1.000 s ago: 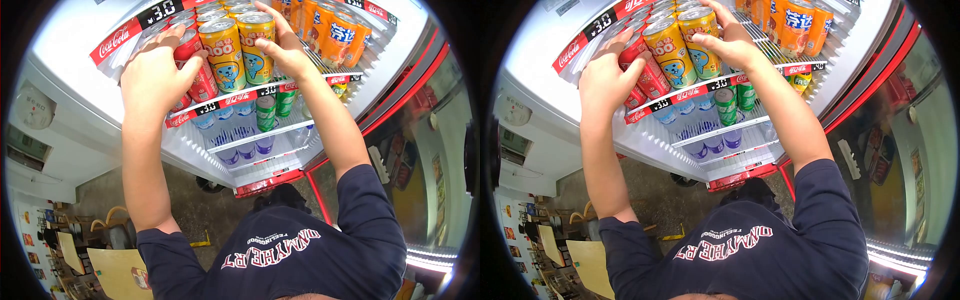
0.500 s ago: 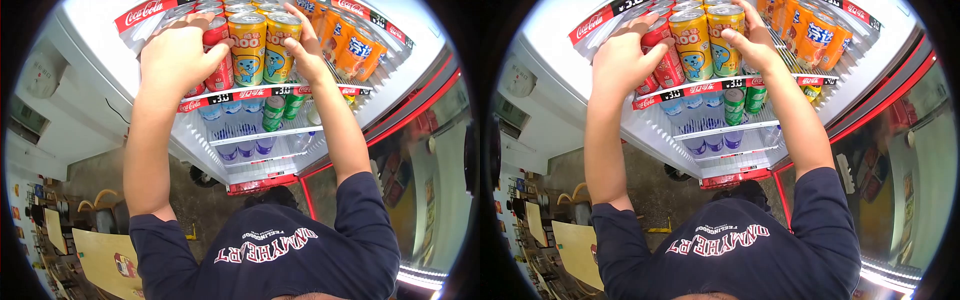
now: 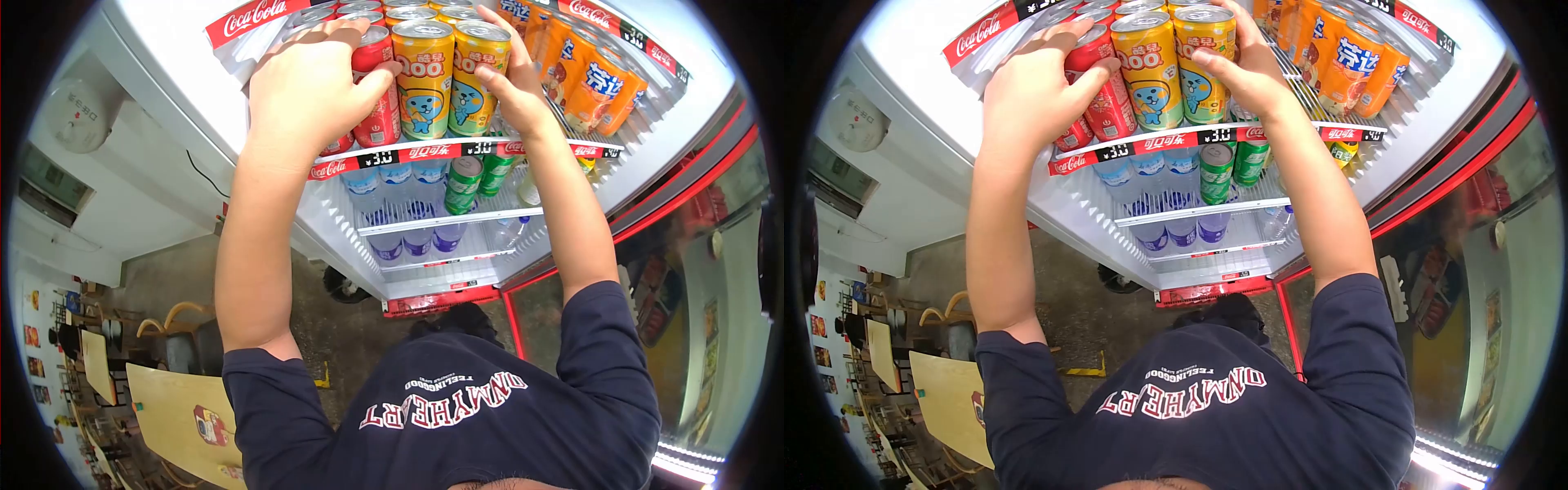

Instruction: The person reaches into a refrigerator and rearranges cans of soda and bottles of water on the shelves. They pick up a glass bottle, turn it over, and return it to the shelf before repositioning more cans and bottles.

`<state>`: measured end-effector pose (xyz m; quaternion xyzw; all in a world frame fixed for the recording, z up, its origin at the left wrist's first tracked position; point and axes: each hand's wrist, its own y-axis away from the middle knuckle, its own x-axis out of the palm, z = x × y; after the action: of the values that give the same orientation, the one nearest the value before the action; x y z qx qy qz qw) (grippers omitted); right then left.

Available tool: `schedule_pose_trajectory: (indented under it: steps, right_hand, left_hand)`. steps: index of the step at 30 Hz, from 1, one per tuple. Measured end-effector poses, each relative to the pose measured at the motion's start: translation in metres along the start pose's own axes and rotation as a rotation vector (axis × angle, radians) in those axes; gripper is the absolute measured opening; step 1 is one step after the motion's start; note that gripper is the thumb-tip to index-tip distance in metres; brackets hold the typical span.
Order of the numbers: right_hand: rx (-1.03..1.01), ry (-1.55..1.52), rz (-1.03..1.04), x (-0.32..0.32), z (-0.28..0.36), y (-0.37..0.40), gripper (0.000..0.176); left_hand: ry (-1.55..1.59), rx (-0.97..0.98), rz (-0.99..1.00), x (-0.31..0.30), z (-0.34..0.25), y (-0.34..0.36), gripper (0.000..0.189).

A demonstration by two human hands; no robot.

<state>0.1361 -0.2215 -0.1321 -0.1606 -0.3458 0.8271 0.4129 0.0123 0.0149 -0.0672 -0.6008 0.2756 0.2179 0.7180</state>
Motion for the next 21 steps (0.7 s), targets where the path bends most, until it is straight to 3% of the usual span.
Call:
schedule_pose_trajectory:
  steps: [4, 11, 21]
  right_hand:
    - [-0.005, 0.025, 0.005, 0.0, -0.002, 0.0, 0.093]
    - [-0.02, 0.067, 0.01, -0.003, -0.003, -0.001, 0.09]
    - [0.018, 0.101, 0.01, 0.003, 0.01, 0.001, 0.088]
  left_hand:
    - [0.023, -0.035, 0.062, -0.002, -0.002, -0.001, 0.059]
    - [-0.001, 0.043, -0.044, 0.005, 0.002, 0.0, 0.058]
    - [0.001, 0.064, -0.049, 0.005, 0.002, -0.001, 0.056]
